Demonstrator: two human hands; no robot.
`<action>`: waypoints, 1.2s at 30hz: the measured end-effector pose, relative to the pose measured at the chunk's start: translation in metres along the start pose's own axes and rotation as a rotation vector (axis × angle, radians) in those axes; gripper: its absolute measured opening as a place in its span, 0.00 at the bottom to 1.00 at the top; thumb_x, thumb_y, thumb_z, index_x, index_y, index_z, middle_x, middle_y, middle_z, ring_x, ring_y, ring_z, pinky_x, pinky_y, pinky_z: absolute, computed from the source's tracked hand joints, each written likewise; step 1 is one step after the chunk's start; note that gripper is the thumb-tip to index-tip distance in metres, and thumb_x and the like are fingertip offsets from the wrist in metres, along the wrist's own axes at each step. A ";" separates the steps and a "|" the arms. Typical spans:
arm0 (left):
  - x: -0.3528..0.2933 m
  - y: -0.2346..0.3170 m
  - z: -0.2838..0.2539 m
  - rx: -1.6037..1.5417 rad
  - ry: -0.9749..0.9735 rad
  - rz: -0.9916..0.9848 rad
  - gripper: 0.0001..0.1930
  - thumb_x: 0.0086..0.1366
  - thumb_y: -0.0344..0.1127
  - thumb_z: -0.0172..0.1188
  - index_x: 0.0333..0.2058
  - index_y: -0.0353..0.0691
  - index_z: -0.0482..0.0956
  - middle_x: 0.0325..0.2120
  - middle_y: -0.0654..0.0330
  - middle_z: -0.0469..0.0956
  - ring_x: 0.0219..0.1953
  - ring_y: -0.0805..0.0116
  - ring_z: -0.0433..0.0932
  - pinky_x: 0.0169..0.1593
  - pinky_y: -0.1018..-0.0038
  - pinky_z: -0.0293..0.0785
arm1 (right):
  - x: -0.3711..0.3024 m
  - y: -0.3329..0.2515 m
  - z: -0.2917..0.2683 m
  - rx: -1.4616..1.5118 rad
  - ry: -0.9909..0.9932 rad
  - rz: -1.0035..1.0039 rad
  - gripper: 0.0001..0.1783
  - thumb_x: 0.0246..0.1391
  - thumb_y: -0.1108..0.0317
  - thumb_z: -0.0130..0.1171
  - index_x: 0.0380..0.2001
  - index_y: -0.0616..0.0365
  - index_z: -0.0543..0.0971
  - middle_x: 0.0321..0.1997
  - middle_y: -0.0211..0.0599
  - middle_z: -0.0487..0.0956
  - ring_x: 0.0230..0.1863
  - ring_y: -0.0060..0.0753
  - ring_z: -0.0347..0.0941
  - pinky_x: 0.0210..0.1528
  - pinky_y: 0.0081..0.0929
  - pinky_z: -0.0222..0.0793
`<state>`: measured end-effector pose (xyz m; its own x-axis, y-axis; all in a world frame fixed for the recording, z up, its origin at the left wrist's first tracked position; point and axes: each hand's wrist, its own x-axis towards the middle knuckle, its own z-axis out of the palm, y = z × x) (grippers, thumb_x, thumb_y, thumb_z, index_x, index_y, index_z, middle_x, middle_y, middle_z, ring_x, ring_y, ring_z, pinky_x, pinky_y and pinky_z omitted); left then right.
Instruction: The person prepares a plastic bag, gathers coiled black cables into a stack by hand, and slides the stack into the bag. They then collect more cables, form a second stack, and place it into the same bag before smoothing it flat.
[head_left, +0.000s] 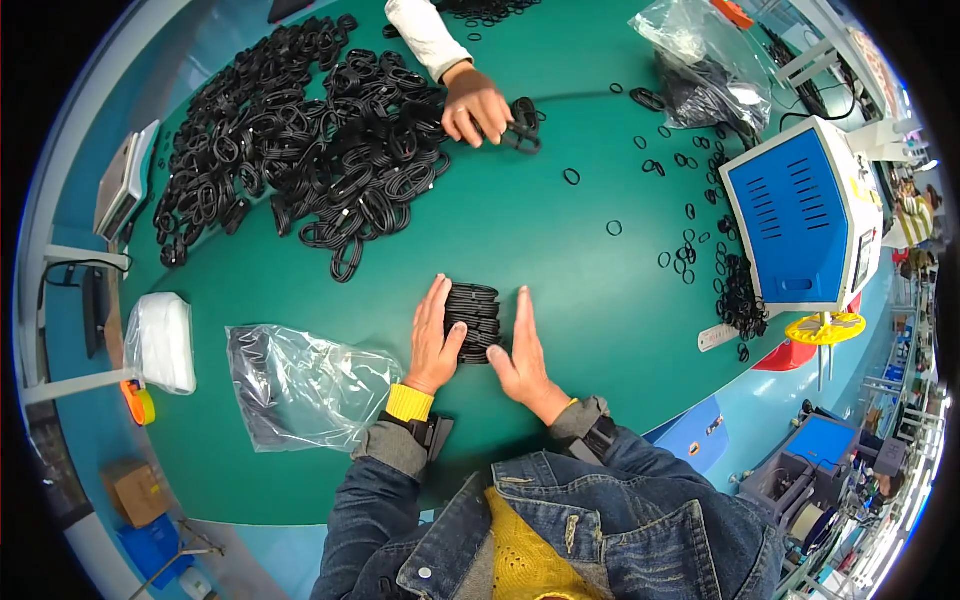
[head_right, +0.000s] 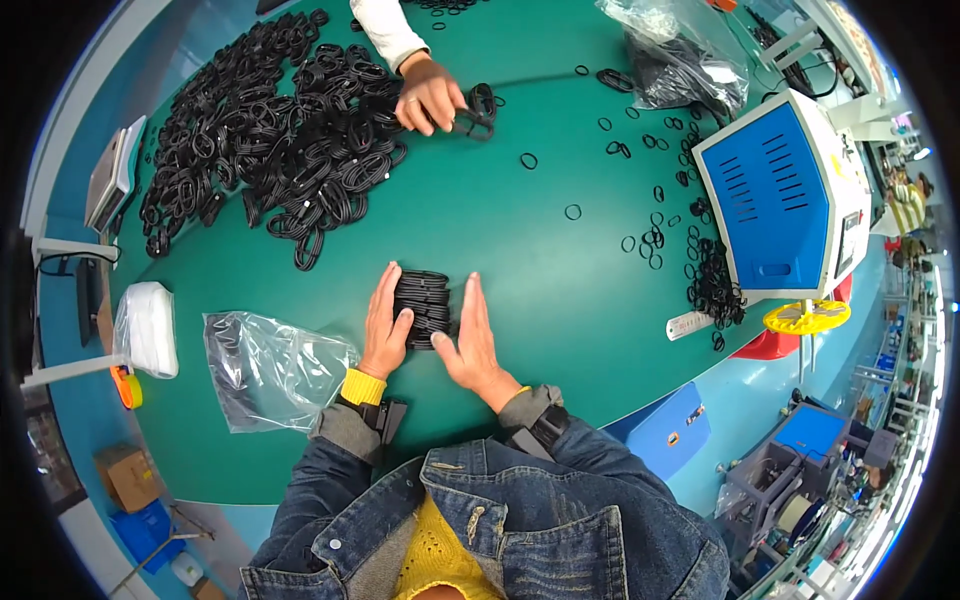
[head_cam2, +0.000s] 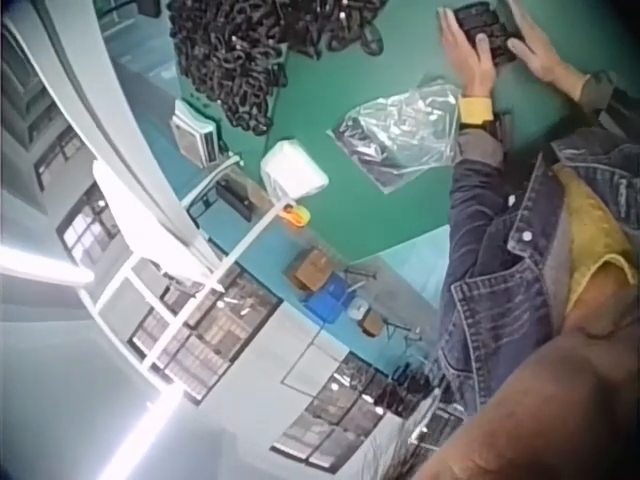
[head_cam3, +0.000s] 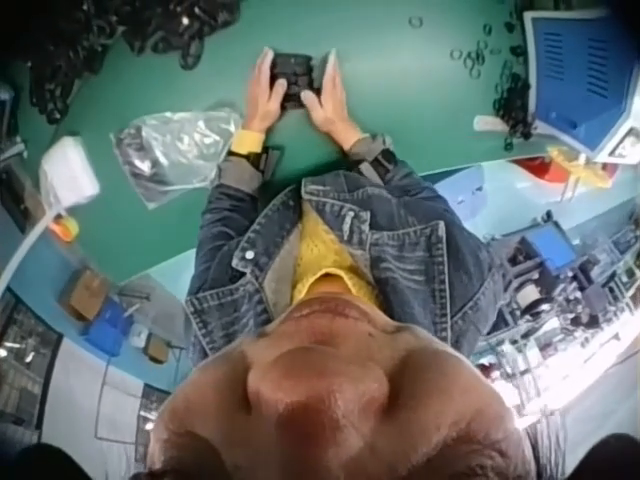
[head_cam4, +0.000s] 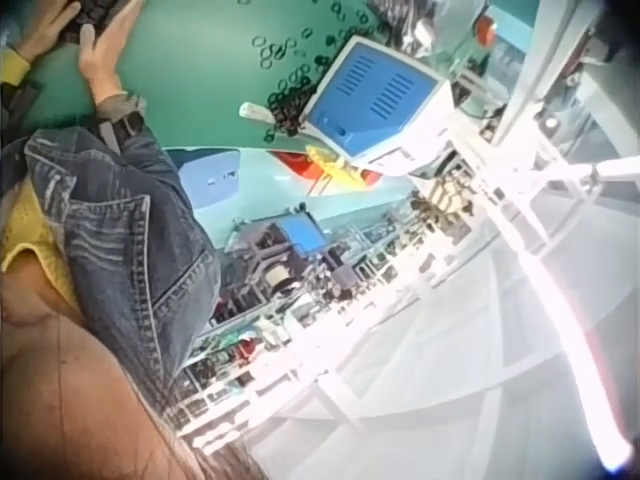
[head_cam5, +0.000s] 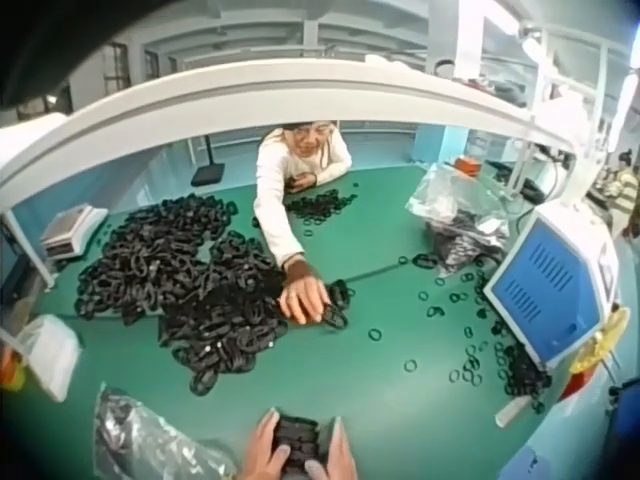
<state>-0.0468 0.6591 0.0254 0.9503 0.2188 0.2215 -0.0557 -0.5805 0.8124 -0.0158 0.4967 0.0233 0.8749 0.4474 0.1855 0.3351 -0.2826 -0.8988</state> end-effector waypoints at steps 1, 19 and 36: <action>0.000 0.000 0.002 0.004 0.014 0.014 0.29 0.61 0.45 0.47 0.57 0.33 0.59 0.58 0.45 0.57 0.58 0.46 0.59 0.60 0.60 0.54 | 0.003 0.001 0.005 0.002 -0.004 0.001 0.45 0.50 0.55 0.53 0.60 0.74 0.46 0.63 0.67 0.48 0.66 0.64 0.41 0.66 0.48 0.39; 0.004 -0.003 0.015 -0.014 0.127 -0.120 0.21 0.64 0.34 0.43 0.55 0.36 0.65 0.55 0.45 0.62 0.55 0.46 0.62 0.60 0.61 0.54 | 0.030 0.001 0.039 -0.003 0.116 -0.080 0.26 0.53 0.63 0.45 0.53 0.66 0.63 0.57 0.59 0.62 0.60 0.62 0.55 0.61 0.45 0.51; -0.006 -0.014 0.016 0.126 0.048 -0.046 0.21 0.64 0.37 0.45 0.56 0.43 0.63 0.59 0.47 0.56 0.57 0.46 0.59 0.59 0.61 0.56 | 0.026 0.005 0.043 -0.057 0.110 -0.156 0.27 0.54 0.56 0.49 0.54 0.59 0.64 0.57 0.55 0.60 0.60 0.62 0.53 0.60 0.47 0.51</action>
<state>-0.0467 0.6534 0.0037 0.9352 0.2827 0.2135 0.0293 -0.6622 0.7487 -0.0063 0.5434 0.0062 0.8426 0.3950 0.3661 0.4862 -0.2656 -0.8325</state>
